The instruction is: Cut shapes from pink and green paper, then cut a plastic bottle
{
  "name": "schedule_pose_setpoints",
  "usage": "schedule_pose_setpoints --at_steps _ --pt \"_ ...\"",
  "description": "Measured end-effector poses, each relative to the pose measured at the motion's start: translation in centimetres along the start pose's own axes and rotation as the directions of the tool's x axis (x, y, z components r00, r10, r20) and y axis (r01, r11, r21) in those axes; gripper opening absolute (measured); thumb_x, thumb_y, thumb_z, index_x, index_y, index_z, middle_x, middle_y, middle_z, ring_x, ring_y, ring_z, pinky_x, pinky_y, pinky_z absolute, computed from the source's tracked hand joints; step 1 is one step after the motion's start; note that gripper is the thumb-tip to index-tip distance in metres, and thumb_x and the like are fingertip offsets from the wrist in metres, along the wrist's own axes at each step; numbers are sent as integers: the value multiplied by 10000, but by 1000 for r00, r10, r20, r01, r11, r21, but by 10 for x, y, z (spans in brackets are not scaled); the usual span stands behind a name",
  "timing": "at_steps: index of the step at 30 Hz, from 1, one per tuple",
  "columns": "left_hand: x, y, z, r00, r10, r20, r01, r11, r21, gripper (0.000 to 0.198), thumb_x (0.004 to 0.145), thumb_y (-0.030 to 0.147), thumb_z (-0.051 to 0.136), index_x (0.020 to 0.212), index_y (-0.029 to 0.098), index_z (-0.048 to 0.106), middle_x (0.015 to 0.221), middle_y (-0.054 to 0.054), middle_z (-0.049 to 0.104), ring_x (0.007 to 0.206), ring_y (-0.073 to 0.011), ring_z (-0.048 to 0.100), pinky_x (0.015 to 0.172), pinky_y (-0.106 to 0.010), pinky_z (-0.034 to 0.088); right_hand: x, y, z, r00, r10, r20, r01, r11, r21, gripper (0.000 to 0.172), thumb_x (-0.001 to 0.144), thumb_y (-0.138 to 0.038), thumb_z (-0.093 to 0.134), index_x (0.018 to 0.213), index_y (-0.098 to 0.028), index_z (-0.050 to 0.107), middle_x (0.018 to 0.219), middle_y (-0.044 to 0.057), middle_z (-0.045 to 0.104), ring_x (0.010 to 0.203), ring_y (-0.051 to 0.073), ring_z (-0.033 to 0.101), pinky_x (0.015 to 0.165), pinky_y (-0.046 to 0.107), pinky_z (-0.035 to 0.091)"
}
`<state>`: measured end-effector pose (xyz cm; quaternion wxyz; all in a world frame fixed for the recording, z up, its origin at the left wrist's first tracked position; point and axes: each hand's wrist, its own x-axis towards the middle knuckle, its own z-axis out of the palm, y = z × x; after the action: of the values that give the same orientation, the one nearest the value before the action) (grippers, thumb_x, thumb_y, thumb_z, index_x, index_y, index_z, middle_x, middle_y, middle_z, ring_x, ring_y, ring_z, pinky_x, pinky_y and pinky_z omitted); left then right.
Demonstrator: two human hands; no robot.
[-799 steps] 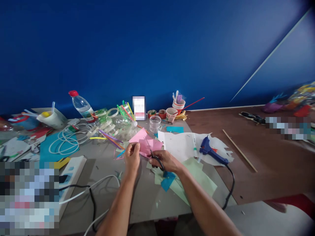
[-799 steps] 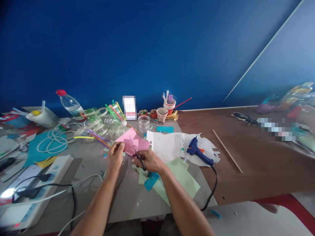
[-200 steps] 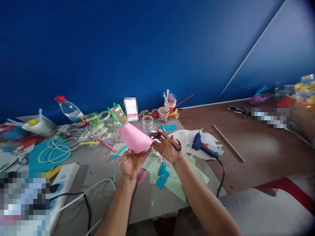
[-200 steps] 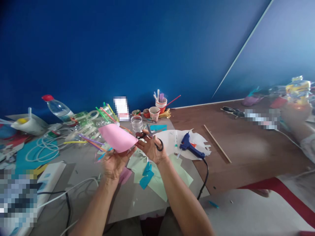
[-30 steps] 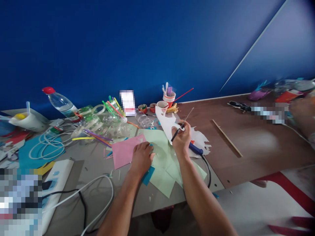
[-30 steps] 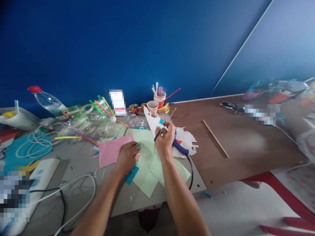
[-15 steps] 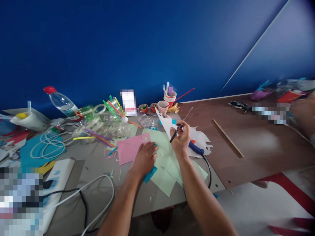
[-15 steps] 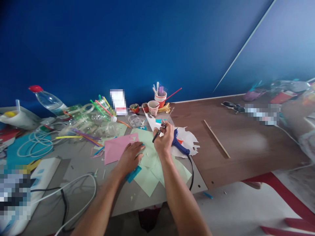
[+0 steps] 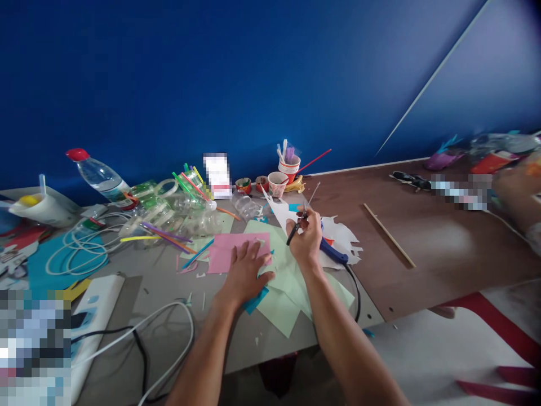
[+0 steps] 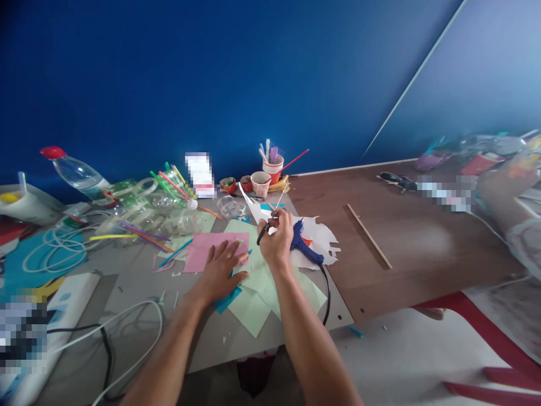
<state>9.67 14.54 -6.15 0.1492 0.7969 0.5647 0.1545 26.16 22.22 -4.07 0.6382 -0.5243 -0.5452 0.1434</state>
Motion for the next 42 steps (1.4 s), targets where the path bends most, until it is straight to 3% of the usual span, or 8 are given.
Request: schedule_pose_setpoints --at_steps 5,10,14,18,23,35,38,42 --pt "1 10 -3 992 96 80 -90 993 -72 393 843 367 588 1233 329 610 1465 -51 459 1403 -326 306 1128 -597 181 -1 2 1 1000 -2 16 2 1000 15 311 762 -233 582 1067 -195 531 956 55 518 776 177 566 724 338 520" --pt "1 13 -10 986 165 -20 -165 958 -235 404 902 343 506 1297 281 556 1419 -87 508 1321 -225 444 1136 -488 261 -3 3 2 999 -12 41 13 1000 -12 326 765 -234 598 1084 -200 536 953 58 528 804 189 568 735 352 526" --pt "0 7 -5 995 29 -91 -36 996 -76 438 837 381 602 1265 292 579 1437 -86 484 1398 -322 313 1132 -607 165 -4 3 3 998 -34 44 35 999 -18 330 774 -235 600 1095 -203 529 946 54 520 802 184 568 717 339 535" --pt "3 -1 1 983 -86 -162 86 996 -7 377 841 288 580 1217 263 602 1413 -112 500 1364 -344 362 1107 -617 217 -4 1 3 998 -30 47 31 999 -13 330 767 -233 607 1086 -202 528 951 60 521 788 183 572 704 338 538" --pt "7 -13 -4 885 -241 -399 256 966 -15 382 873 245 497 1247 202 567 1367 -158 520 1287 -319 448 1060 -528 338 -3 -3 2 999 -8 40 7 999 31 323 754 -231 609 1066 -196 531 946 56 513 780 179 569 713 344 538" --pt "7 -13 -10 869 -405 -284 446 890 96 409 823 234 561 1230 195 570 1082 -147 642 1047 -336 558 926 -514 380 -13 -10 9 970 -79 231 69 996 49 342 761 -209 611 1092 -209 528 1002 57 500 712 141 578 701 329 538" --pt "10 -17 -12 825 -423 -376 413 904 -112 339 822 194 528 1154 190 602 1026 -120 646 1004 -295 583 921 -480 402 -14 -9 9 961 -103 256 92 994 56 356 757 -206 616 1102 -199 531 1004 62 495 723 145 568 707 335 538" --pt "11 -23 -17 671 -486 -560 225 853 -470 307 802 271 581 1091 172 608 996 -98 627 923 -236 599 836 -382 472 -14 -9 10 955 -113 273 106 993 41 358 753 -201 623 1099 -195 531 986 62 487 745 155 552 710 336 533"
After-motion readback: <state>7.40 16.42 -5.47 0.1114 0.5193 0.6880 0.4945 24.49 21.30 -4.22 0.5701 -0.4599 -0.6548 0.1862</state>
